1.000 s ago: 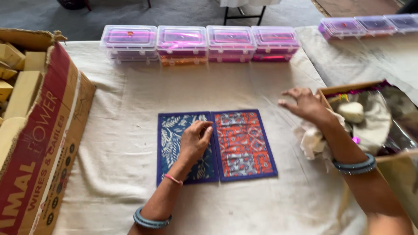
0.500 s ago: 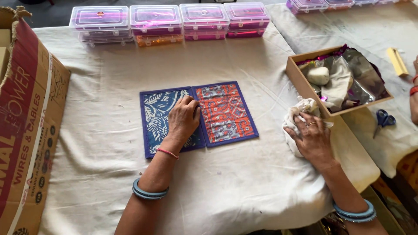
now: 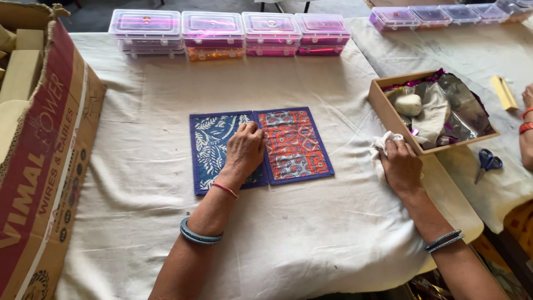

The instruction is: The person wipes a clear plastic container with a white cloth, places a pink cylindrical item inside, and closes the container. They then wipe a small wooden block with the cloth. The actions occur on a table with other containers and boxes nearby.

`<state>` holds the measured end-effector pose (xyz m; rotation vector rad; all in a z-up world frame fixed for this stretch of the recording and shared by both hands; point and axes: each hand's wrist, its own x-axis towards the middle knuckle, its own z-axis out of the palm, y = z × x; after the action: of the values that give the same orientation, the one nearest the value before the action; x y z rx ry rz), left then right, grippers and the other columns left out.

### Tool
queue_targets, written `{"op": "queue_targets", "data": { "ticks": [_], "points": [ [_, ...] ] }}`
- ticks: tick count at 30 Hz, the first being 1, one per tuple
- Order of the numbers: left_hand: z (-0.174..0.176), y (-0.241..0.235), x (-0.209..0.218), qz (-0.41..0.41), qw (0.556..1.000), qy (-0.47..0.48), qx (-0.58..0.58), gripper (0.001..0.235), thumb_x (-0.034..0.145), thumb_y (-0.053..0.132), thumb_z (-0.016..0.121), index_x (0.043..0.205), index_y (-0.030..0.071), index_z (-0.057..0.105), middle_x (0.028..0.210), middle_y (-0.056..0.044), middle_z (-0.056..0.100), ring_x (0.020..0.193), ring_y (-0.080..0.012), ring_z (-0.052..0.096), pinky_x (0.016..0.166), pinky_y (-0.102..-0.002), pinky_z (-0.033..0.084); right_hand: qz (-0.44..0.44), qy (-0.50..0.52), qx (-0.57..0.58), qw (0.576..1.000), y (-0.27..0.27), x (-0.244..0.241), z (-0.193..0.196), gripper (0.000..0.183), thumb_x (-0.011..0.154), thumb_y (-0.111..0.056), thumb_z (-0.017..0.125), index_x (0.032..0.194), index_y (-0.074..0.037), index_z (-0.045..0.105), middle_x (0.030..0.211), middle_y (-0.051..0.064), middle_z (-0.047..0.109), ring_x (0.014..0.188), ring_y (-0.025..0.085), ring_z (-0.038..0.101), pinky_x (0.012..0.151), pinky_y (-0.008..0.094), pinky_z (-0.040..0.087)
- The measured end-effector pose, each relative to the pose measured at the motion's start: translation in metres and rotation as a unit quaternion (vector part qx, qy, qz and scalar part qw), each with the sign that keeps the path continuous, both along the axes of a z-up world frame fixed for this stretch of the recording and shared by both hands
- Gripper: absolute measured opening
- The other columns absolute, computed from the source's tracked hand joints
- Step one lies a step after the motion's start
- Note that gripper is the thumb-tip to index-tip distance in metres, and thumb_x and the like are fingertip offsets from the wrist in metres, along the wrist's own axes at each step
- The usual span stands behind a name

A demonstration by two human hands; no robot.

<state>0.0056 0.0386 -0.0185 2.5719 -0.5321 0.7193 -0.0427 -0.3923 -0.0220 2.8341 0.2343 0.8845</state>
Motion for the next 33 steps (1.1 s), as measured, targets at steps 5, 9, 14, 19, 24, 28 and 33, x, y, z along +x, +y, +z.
{"op": "queue_targets", "data": {
  "ticks": [5,9,14,19,24,28,33],
  "points": [
    [0.002,-0.001,-0.002,-0.005,1.0,0.013,-0.007,0.014,0.093,0.017,0.068,0.093,0.003,0.072,0.107,-0.01,0.065,0.101,-0.0263,0.063,0.086,-0.039,0.057,-0.001,-0.006,0.023,1.0,-0.001,-0.002,-0.002,0.027,0.093,-0.028,0.076,0.109,-0.007,0.069,0.108,0.011,0.069,0.1,0.03,0.069,0.082,0.042,0.057],
    [0.005,0.001,-0.001,-0.011,1.0,0.011,-0.027,0.013,0.091,0.016,0.069,0.093,0.004,0.072,0.108,-0.01,0.065,0.101,-0.0266,0.063,0.084,-0.039,0.056,-0.013,0.007,0.011,1.0,0.005,0.0,0.005,0.028,0.093,-0.03,0.076,0.109,-0.007,0.069,0.108,0.011,0.069,0.099,0.03,0.07,0.079,0.042,0.057],
    [0.007,0.0,-0.007,-0.019,0.998,0.024,-0.047,0.013,0.091,0.016,0.07,0.096,0.004,0.072,0.108,-0.01,0.065,0.102,-0.0273,0.063,0.085,-0.039,0.056,-0.025,0.079,0.0,0.997,0.016,0.011,0.031,0.028,0.092,-0.032,0.076,0.104,-0.008,0.068,0.1,0.012,0.07,0.09,0.031,0.071,0.074,0.043,0.058],
    [0.006,0.002,-0.004,-0.019,0.998,0.031,-0.056,0.016,0.092,0.017,0.069,0.101,0.005,0.073,0.111,-0.009,0.065,0.104,-0.0266,0.063,0.088,-0.039,0.055,0.123,0.026,0.138,0.982,0.081,0.029,0.073,0.032,0.099,-0.035,0.076,0.104,-0.005,0.067,0.099,0.017,0.071,0.087,0.036,0.071,0.075,0.046,0.057],
    [0.007,-0.001,-0.013,-0.018,0.999,0.033,-0.017,0.022,0.095,0.02,0.066,0.11,0.004,0.07,0.118,-0.012,0.063,0.107,-0.0282,0.061,0.091,-0.04,0.054,0.228,0.015,0.173,0.958,0.128,0.054,0.053,0.034,0.094,-0.03,0.075,0.112,-0.003,0.069,0.103,0.02,0.071,0.089,0.037,0.071,0.077,0.045,0.057],
    [0.002,-0.006,-0.031,-0.011,0.998,0.041,0.036,0.034,0.1,0.024,0.061,0.126,0.002,0.064,0.13,-0.017,0.059,0.117,-0.0312,0.058,0.099,-0.043,0.05,0.2,0.082,0.167,0.962,0.143,0.064,0.028,0.039,0.09,-0.032,0.077,0.116,-0.003,0.073,0.103,0.017,0.072,0.091,0.035,0.07,0.079,0.046,0.056],
    [0.01,0.009,-0.063,-0.038,0.997,0.027,0.062,0.045,0.096,0.028,0.062,0.134,0.005,0.061,0.142,-0.018,0.053,0.13,-0.0333,0.052,0.107,-0.047,0.043,0.212,0.051,0.146,0.965,0.153,0.059,0.043,0.047,0.08,-0.041,0.08,0.112,-0.007,0.076,0.116,0.013,0.07,0.108,0.035,0.065,0.09,0.049,0.051]
  ]
}}
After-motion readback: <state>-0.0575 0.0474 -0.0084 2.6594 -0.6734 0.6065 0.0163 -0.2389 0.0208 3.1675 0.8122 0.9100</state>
